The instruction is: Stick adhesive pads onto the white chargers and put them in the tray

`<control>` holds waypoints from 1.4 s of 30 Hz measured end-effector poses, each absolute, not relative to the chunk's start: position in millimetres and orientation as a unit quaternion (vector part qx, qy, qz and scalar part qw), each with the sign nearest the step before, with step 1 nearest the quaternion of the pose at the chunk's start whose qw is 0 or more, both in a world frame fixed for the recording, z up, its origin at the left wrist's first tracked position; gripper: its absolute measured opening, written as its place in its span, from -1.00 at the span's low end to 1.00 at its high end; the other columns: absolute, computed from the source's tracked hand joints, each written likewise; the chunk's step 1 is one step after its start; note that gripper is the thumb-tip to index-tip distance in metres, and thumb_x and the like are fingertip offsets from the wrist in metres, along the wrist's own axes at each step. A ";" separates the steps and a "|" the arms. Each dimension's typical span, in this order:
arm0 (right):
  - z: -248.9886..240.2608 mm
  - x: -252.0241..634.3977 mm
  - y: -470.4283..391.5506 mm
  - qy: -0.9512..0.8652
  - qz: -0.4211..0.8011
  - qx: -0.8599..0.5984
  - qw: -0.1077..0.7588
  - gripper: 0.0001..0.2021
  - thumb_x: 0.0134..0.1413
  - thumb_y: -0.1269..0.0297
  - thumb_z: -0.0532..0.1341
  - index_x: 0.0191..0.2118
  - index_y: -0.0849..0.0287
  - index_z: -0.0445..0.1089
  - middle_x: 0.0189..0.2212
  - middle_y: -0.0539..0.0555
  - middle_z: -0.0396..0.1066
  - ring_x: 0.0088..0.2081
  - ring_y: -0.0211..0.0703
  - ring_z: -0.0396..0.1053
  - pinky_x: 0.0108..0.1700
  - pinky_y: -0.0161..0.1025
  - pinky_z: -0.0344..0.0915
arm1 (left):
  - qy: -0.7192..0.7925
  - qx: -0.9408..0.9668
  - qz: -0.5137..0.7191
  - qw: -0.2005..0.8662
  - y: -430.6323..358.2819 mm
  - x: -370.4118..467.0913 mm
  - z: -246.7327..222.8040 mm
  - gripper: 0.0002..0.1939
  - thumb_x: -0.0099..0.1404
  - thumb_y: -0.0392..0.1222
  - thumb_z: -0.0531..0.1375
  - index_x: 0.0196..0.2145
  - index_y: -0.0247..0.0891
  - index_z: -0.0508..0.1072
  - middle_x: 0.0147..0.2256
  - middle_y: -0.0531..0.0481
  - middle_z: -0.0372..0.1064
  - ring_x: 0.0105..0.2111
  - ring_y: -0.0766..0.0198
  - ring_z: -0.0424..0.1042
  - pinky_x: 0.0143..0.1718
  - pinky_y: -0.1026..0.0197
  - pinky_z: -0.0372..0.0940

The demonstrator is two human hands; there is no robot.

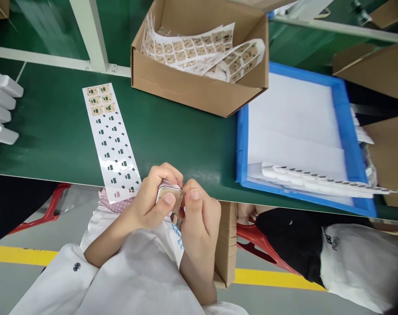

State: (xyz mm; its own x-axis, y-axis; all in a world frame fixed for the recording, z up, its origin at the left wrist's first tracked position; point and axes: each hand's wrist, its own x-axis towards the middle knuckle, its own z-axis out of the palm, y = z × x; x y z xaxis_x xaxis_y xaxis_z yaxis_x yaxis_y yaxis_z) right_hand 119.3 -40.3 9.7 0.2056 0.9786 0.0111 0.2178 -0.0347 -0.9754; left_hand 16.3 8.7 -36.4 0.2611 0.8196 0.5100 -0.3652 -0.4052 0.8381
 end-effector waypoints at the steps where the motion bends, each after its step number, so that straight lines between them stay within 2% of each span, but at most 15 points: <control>1: 9.9 118.6 -40.8 -0.496 0.385 -0.607 0.488 -0.43 0.49 -0.21 -0.03 -0.51 0.04 0.05 -0.65 -0.13 0.04 -0.63 -0.29 -0.01 -0.57 -0.23 -0.04 | 0.186 0.605 0.576 0.517 8.1 15.7 -36.3 -0.81 0.60 0.06 0.05 -0.07 -0.08 0.22 -0.28 0.10 0.26 -0.47 0.37 0.19 -0.45 0.32 0.25; 5: 11.1 115.0 -43.2 -0.489 0.371 -0.616 0.494 -0.44 0.48 -0.21 0.01 -0.50 0.04 0.05 -0.64 -0.13 0.02 -0.60 -0.28 -0.05 -0.54 -0.23 -0.02 | 0.169 0.584 0.562 0.561 6.7 12.5 -35.9 -0.82 0.59 0.04 0.08 -0.03 -0.07 0.20 -0.15 0.07 0.25 -0.51 0.45 0.14 -0.48 0.34 0.22; 11: 11.1 115.0 -45.1 -0.471 0.395 -0.606 0.505 -0.45 0.47 -0.20 0.05 -0.49 0.04 0.05 -0.64 -0.14 0.04 -0.60 -0.29 -0.08 -0.53 -0.23 -0.02 | 0.168 0.582 0.561 0.564 10.6 11.1 -37.6 -0.78 0.59 0.10 0.03 -0.06 -0.07 0.16 -0.16 0.05 0.28 -0.39 0.37 0.29 -0.40 0.32 0.30; 14: 9.0 119.2 -45.6 -0.462 0.441 -0.585 0.500 -0.46 0.46 -0.19 0.08 -0.48 0.06 0.11 -0.63 -0.14 0.11 -0.60 -0.29 0.00 -0.52 -0.26 0.03 | 0.164 0.565 0.563 0.580 12.1 11.0 -37.3 -0.77 0.59 0.14 -0.01 -0.05 -0.03 0.13 -0.20 0.09 0.30 -0.47 0.38 0.27 -0.49 0.34 0.27; 17: 3.1 124.8 -43.2 -0.453 0.487 -0.553 0.502 -0.56 0.38 -0.16 0.22 -0.39 0.06 0.28 -0.56 -0.11 0.26 -0.54 -0.26 0.18 -0.46 -0.28 0.20 | 0.185 0.534 0.580 0.587 12.6 10.6 -35.9 -0.70 0.58 0.23 -0.08 -0.07 -0.02 0.14 -0.31 0.13 0.34 -0.54 0.36 0.25 -0.53 0.32 0.23; 18: 0.7 126.4 -41.7 -0.452 0.477 -0.548 0.518 -0.63 0.33 -0.14 0.29 -0.32 0.05 0.35 -0.48 -0.08 0.35 -0.46 -0.23 0.28 -0.38 -0.27 0.30 | 0.202 0.521 0.591 0.582 12.5 10.5 -35.5 -0.65 0.58 0.26 -0.11 -0.09 -0.04 0.17 -0.36 0.14 0.35 -0.55 0.35 0.26 -0.52 0.31 0.24; 20: -3.5 128.4 -38.4 -0.454 0.446 -0.541 0.550 -0.70 0.24 -0.06 0.40 -0.10 0.01 0.47 -0.19 0.02 0.51 -0.18 -0.13 0.47 -0.12 -0.20 0.45 | 0.242 0.507 0.603 0.566 12.1 10.5 -34.9 -0.50 0.57 0.34 -0.19 -0.19 -0.08 0.23 -0.45 0.11 0.37 -0.56 0.31 0.29 -0.52 0.27 0.26; 21: -4.9 128.6 -37.1 -0.454 0.448 -0.535 0.554 -0.64 0.22 -0.03 0.42 0.03 -0.03 0.47 -0.01 0.07 0.51 -0.01 -0.07 0.49 0.02 -0.15 0.46 | 0.261 0.511 0.602 0.556 11.7 10.5 -34.7 -0.42 0.56 0.38 -0.23 -0.25 -0.11 0.27 -0.48 0.09 0.38 -0.57 0.29 0.30 -0.52 0.25 0.26; 23: -5.8 127.4 -35.7 -0.446 0.518 -0.502 0.530 -0.54 0.24 -0.01 0.41 0.20 -0.10 0.43 0.28 0.10 0.40 0.23 0.01 0.42 0.18 -0.08 0.45 | 0.282 0.538 0.585 0.537 11.0 9.9 -34.5 -0.26 0.54 0.42 -0.31 -0.37 -0.15 0.35 -0.56 0.05 0.36 -0.60 0.27 0.30 -0.56 0.21 0.22; 25: -5.4 124.5 -35.8 -0.424 0.601 -0.459 0.498 -0.54 0.30 -0.02 0.36 0.25 -0.13 0.40 0.36 0.09 0.35 0.27 0.04 0.43 0.17 -0.05 0.50 | 0.286 0.576 0.564 0.517 10.6 8.7 -34.5 -0.15 0.54 0.41 -0.37 -0.46 -0.18 0.41 -0.62 0.02 0.35 -0.65 0.27 0.27 -0.62 0.18 0.14; 29: -6.7 117.7 -38.1 -0.405 0.625 -0.448 0.495 -0.58 0.33 -0.09 0.30 0.20 -0.08 0.42 0.26 0.12 0.47 0.22 0.07 0.50 0.11 -0.02 0.56 | 0.281 0.621 0.550 0.481 10.8 6.8 -34.6 -0.10 0.56 0.37 -0.38 -0.54 -0.20 0.44 -0.67 0.01 0.33 -0.70 0.30 0.20 -0.66 0.16 0.06; 32: -9.6 113.3 -40.2 -0.402 0.608 -0.451 0.515 -0.63 0.35 -0.10 0.28 0.12 -0.04 0.43 0.18 0.14 0.53 0.26 0.09 0.47 0.18 0.02 0.53 | 0.283 0.647 0.552 0.444 11.1 6.7 -33.7 -0.15 0.59 0.33 -0.35 -0.54 -0.20 0.40 -0.70 0.06 0.25 -0.72 0.32 0.16 -0.66 0.19 0.07; 36: -10.9 108.3 -44.2 -0.394 0.589 -0.451 0.543 -0.68 0.36 -0.06 0.28 0.09 -0.04 0.43 0.13 0.15 0.55 0.24 0.10 0.48 0.21 0.07 0.51 | 0.276 0.685 0.554 0.384 11.3 6.0 -29.8 -0.20 0.61 0.27 -0.34 -0.52 -0.19 0.37 -0.71 0.09 0.22 -0.72 0.34 0.14 -0.67 0.20 0.03; 42: -11.0 102.9 -48.4 -0.387 0.560 -0.433 0.591 -0.78 0.37 0.08 0.30 0.05 -0.04 0.45 0.05 0.11 0.58 0.20 0.04 0.51 0.23 0.05 0.48 | 0.251 0.703 0.564 0.353 10.9 6.6 -28.0 -0.28 0.63 0.21 -0.30 -0.49 -0.17 0.34 -0.69 0.10 0.20 -0.72 0.34 0.13 -0.67 0.20 0.05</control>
